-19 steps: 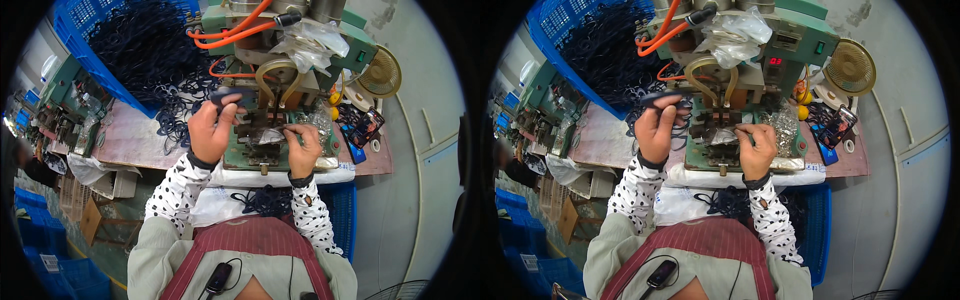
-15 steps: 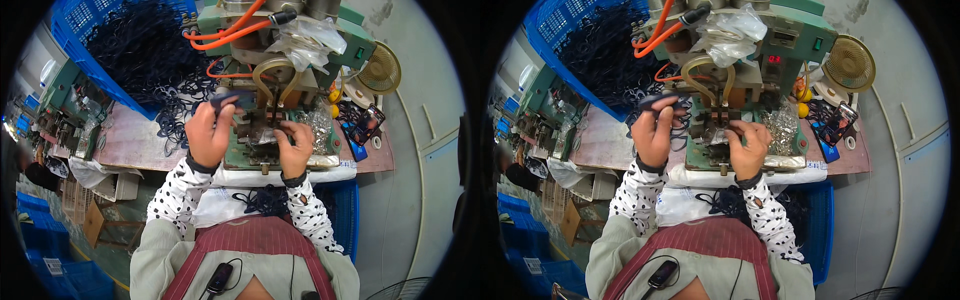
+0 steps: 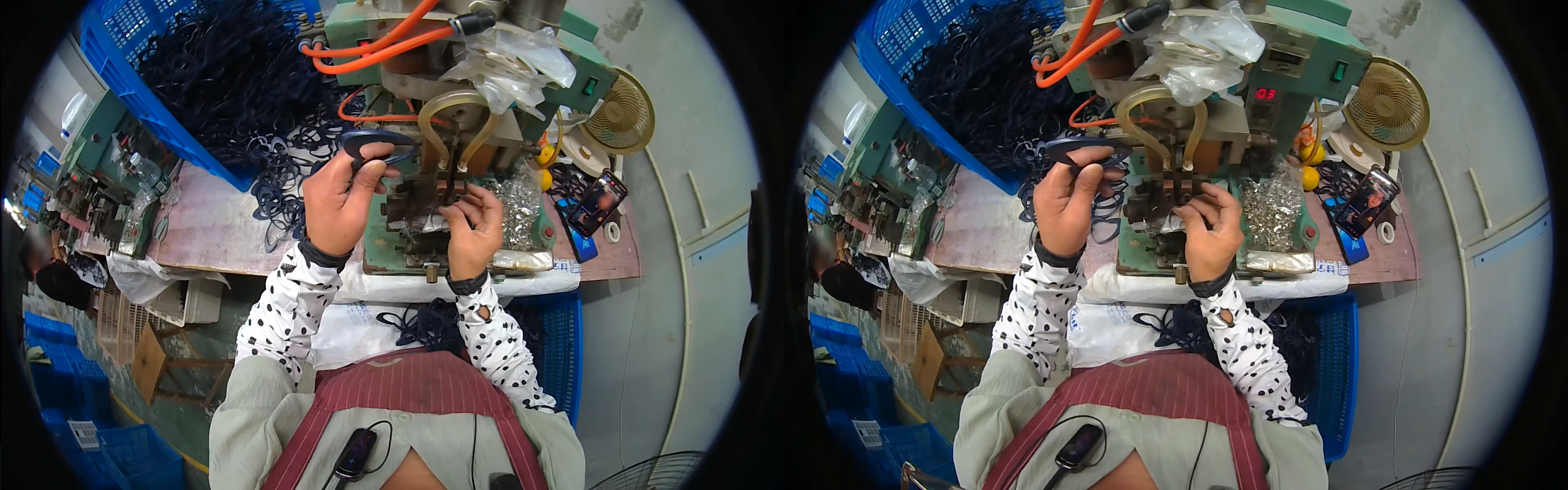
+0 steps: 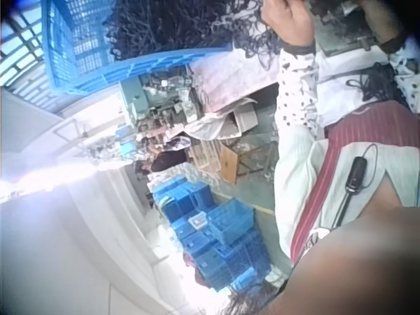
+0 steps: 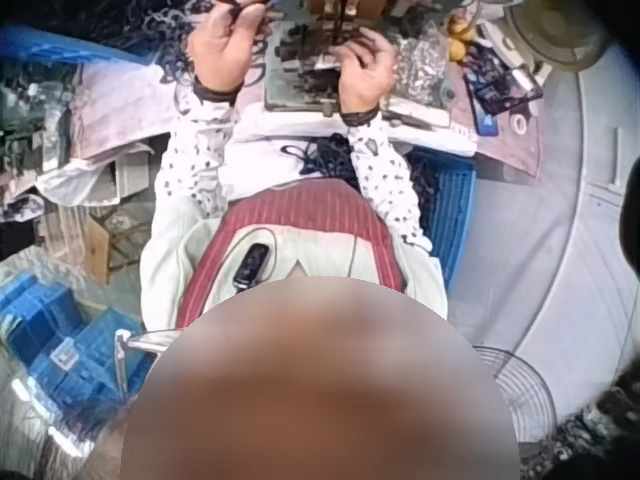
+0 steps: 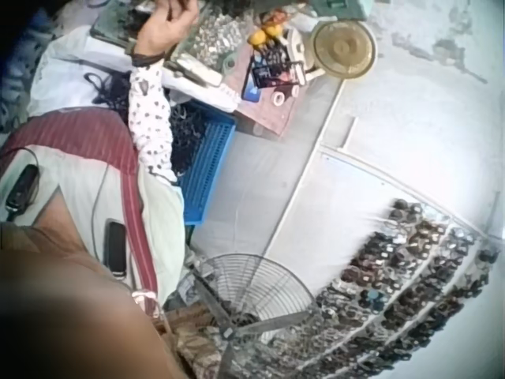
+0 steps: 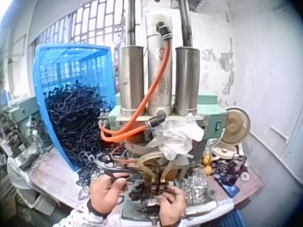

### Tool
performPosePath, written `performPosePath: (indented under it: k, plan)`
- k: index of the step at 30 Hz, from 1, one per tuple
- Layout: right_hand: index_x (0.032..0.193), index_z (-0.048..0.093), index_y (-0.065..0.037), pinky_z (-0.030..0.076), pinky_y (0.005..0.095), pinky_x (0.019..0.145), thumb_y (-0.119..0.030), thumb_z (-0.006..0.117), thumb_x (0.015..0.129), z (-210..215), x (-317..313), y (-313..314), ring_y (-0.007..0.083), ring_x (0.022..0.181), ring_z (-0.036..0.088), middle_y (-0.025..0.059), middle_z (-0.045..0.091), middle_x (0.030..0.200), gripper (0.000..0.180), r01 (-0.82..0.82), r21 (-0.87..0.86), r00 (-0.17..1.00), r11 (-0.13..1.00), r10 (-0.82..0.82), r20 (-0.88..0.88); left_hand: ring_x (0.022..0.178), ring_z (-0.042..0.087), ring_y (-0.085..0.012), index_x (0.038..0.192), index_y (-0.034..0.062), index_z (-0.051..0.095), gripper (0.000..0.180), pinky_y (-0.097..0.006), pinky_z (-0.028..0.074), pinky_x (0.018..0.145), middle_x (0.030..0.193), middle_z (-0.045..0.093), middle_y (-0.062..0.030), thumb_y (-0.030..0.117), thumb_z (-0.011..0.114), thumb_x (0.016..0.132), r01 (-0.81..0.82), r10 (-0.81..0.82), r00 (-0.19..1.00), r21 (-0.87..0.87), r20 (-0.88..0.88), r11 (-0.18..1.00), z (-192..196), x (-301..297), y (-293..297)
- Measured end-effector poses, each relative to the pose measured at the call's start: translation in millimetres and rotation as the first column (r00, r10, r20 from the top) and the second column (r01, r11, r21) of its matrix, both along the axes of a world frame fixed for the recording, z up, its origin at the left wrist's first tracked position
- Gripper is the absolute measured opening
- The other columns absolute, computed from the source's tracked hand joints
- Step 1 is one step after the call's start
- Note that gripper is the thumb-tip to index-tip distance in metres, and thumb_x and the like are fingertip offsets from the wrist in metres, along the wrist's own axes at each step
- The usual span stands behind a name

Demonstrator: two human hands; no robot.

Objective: The person repeatedly picks dark rubber loops from a blue bin and places them into a small press machine, then removes the processed pieces and sets them aside. The person also handles small shiny metal components from a tray on the table.

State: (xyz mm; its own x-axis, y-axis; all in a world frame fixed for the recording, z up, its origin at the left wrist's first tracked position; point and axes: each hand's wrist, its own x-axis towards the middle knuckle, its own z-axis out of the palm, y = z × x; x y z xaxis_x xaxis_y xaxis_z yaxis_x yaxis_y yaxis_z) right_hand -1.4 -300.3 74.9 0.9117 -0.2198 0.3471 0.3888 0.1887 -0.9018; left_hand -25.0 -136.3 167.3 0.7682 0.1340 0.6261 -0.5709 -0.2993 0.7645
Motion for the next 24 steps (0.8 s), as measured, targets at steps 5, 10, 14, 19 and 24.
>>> performPosePath:
  k: [5, 10, 14, 19, 24]
  plan:
    - [0.119, 0.050, 0.004, 0.051, 0.0269, 0.083, 0.006, 0.067, 0.083, 0, -1, 0, 0.0148, 0.092, 0.064, 0.0138, 0.068, 0.099, 0.040, -0.039, 0.030, 0.999, 0.999, 0.038, 0.035, 0.081, 0.070, -0.0148, 0.111, -0.0016, 0.065, 0.020, -0.024, 0.054, 0.066, 0.097, 0.069, -0.0098, 0.009, 0.056, 0.097, 0.032, -0.033, 0.999, 0.012, 0.026, 0.999, -4, 3, 1]
    - [0.121, 0.049, 0.003, 0.048, 0.0269, 0.086, 0.003, 0.069, 0.083, -1, -2, 0, 0.0141, 0.093, 0.062, 0.0134, 0.068, 0.099, 0.043, -0.027, 0.042, 0.999, 0.999, 0.028, -0.017, 0.083, 0.070, -0.0160, 0.111, -0.0017, 0.065, 0.020, -0.025, 0.054, 0.066, 0.098, 0.069, -0.0107, 0.009, 0.055, 0.097, 0.025, -0.026, 1.000, 0.033, 0.002, 0.999, 0, 2, 2]
    - [0.121, 0.049, 0.003, 0.048, 0.0277, 0.087, 0.004, 0.070, 0.082, -2, -1, 0, 0.0144, 0.096, 0.061, 0.0118, 0.069, 0.097, 0.044, -0.028, 0.025, 1.000, 0.999, 0.029, -0.013, 0.083, 0.070, -0.0160, 0.111, -0.0022, 0.065, 0.020, -0.025, 0.054, 0.066, 0.097, 0.069, -0.0112, 0.009, 0.057, 0.097, 0.025, -0.025, 1.000, 0.020, 0.007, 0.999, -2, 3, 2]
    - [0.121, 0.049, 0.003, 0.050, 0.0285, 0.084, 0.006, 0.068, 0.081, -1, 3, 0, 0.0140, 0.091, 0.063, 0.0113, 0.068, 0.096, 0.044, -0.019, 0.061, 0.999, 0.998, 0.016, 0.051, 0.073, 0.065, -0.0208, 0.106, 0.0018, 0.067, 0.018, -0.031, 0.051, 0.072, 0.091, 0.068, -0.0090, 0.006, 0.061, 0.089, -0.109, 0.073, 0.983, 0.222, 0.166, 0.969, -8, -3, 2]
    - [0.115, 0.058, 0.001, 0.052, 0.0291, 0.080, 0.002, 0.072, 0.078, -3, 13, -16, 0.0179, 0.085, 0.068, 0.0126, 0.067, 0.094, 0.040, 0.012, -0.271, 0.995, 0.963, 0.015, 0.098, 0.094, 0.065, -0.0240, 0.116, 0.0031, 0.064, 0.045, -0.041, 0.049, 0.090, 0.105, 0.069, -0.0085, 0.000, 0.062, 0.071, 0.105, -0.381, 0.829, 0.556, 0.409, 0.825, -55, -26, -21]
